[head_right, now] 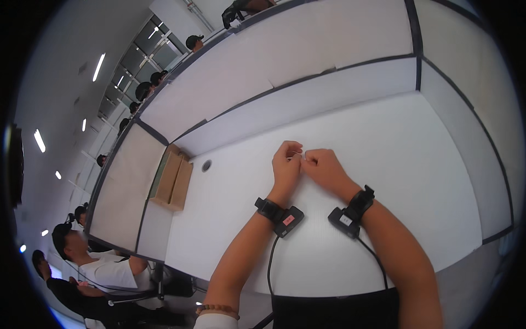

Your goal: The recorder is folding and assembling small green and brown cardboard boxes for wheat straw cups.

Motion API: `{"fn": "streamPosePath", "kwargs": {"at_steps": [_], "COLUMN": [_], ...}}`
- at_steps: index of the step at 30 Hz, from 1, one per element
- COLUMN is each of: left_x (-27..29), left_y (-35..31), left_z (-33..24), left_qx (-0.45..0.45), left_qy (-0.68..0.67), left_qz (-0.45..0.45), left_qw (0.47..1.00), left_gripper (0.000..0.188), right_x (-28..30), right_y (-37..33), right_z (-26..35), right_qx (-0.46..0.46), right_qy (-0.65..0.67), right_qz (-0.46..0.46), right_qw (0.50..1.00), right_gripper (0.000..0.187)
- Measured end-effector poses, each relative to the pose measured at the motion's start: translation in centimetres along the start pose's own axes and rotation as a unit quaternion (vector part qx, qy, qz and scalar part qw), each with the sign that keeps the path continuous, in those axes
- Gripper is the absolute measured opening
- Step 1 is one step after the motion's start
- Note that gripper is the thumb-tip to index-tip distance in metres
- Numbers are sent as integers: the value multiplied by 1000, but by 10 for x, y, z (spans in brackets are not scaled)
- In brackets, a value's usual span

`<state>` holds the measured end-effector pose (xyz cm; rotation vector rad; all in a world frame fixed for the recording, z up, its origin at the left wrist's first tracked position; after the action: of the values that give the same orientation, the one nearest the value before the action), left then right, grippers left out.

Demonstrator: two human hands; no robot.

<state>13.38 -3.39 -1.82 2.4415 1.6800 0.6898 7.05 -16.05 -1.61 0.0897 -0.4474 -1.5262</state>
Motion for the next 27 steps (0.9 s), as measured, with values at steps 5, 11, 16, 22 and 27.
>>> {"fn": "streamPosePath", "kwargs": {"at_steps": [5,11,16,22,27], "left_x": [-9,-7,-8,-6,3], "left_y": [0,2,5,4,-6], "left_z": [-3,1,-2,-4,-6], "left_qx": [-22,-12,11,-32,-14], "left_qy": [-50,-89,-74,-75,-63], "left_qz": [-2,49,55,36,35], "left_qw": [999,995,996,996,997], "left_gripper": [21,25,25,19,17], "right_x": [2,-2,-1,-2,-13], "right_y": [-1,2,4,2,-3], "right_z": [5,4,1,9,7], "right_qx": [-9,-22,-32,-32,-43], "right_qy": [12,-15,-23,-36,-33], "right_qz": [-19,-4,-4,4,6], "right_qw": [1000,1000,999,999,998], "right_gripper": [31,35,35,37,35]}}
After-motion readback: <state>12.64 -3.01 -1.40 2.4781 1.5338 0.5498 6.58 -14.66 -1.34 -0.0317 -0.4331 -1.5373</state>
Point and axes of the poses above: each hand's wrist, its own y-axis towards the middle knuckle, its own x-axis out of the back of the hand, z = x × y, the point moved 5 cm from there along y, towards the middle knuckle, and after that the axes turned 9 degrees about z, right-handed, at the moved point
